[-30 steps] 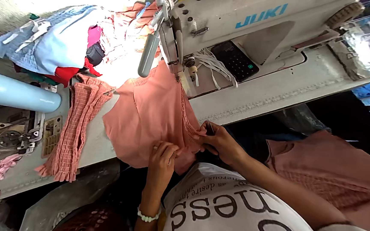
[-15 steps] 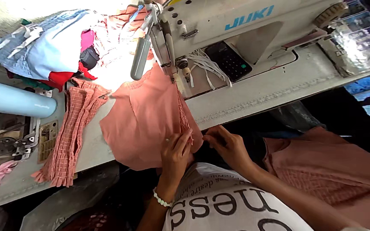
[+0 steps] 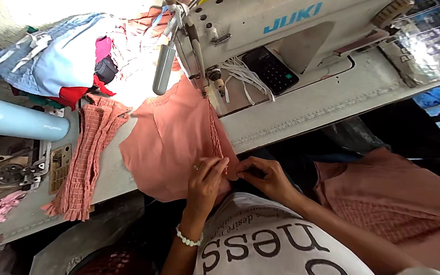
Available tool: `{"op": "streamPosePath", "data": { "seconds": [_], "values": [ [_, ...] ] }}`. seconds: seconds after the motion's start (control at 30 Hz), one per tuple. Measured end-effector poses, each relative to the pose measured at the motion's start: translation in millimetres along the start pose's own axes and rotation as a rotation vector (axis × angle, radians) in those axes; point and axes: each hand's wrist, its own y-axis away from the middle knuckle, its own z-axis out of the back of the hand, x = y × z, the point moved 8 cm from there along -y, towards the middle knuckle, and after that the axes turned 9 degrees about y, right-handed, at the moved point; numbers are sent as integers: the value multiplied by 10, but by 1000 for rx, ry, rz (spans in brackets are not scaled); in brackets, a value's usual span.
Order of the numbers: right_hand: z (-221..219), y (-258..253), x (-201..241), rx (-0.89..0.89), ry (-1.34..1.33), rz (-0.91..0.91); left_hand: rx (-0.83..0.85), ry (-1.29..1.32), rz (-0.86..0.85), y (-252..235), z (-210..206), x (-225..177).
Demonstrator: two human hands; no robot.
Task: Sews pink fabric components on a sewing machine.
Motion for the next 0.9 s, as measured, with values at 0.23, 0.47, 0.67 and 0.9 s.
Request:
{"op": "streamPosePath", "data": {
  "seconds": [0.23, 0.47, 0.67, 0.9],
  "values": [
    [15, -2, 264, -98, 291, 366, -49, 84, 4, -73, 130, 25],
    [17, -164, 546, -158, 371, 508, -162, 234, 102, -134, 155, -20],
    [26, -308, 706, -210, 441, 602, -155, 315, 182, -145, 195, -22],
    [-2, -405, 748, -193, 460, 582, -159, 214, 134, -111, 225, -86]
  ]
}}
